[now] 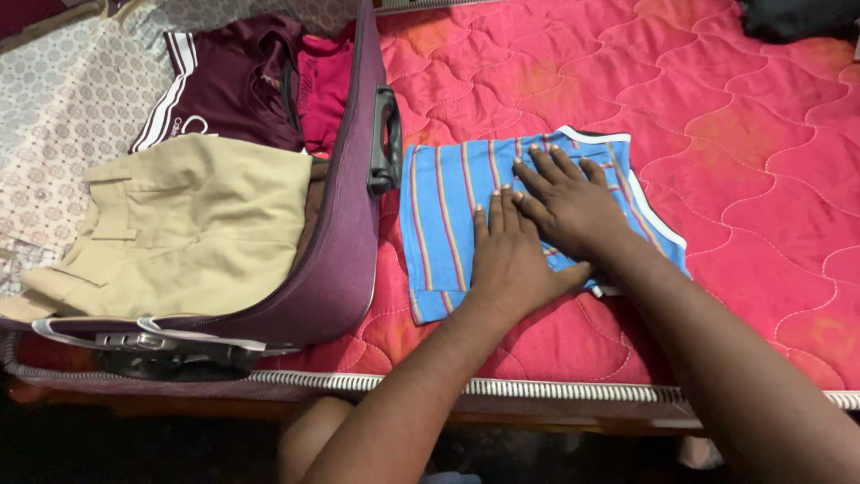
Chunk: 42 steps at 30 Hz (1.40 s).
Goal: The person folds a blue striped shirt and a dark striped shirt on a bed. They smooth the fabric, fold the sleeves and body, and place the folded shirts into an open suitcase. The person handles the clothes one at a time, ensuring they are neatly packed.
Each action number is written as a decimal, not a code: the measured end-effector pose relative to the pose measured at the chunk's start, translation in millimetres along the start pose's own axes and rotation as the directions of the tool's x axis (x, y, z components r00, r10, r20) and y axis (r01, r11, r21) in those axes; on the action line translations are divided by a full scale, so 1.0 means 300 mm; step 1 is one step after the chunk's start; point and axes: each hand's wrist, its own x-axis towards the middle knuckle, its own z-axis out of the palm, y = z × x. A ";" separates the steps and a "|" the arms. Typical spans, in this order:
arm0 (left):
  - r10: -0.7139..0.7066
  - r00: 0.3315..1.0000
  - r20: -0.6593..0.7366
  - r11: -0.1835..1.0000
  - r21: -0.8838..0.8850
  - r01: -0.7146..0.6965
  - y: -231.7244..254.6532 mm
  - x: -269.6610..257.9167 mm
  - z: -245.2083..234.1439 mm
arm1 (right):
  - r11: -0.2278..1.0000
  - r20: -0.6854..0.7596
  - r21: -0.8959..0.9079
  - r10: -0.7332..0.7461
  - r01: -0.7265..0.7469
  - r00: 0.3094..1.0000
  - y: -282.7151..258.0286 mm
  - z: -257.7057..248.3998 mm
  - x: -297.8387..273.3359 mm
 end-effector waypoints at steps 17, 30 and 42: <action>-0.487 0.857 -0.167 0.850 0.137 0.509 -0.298 -0.106 -0.133 | 1.000 0.021 -0.019 -0.007 0.008 1.000 -0.038 -0.047 -0.003; -0.436 0.863 0.256 0.616 -0.614 0.494 -0.258 -0.163 -0.228 | 1.000 0.026 -0.016 0.010 -0.009 1.000 -0.031 -0.037 0.003; -0.542 0.817 0.196 -0.049 -0.978 0.202 -0.190 -0.190 -0.198 | 1.000 0.008 -0.024 0.014 -0.014 1.000 -0.038 -0.043 0.002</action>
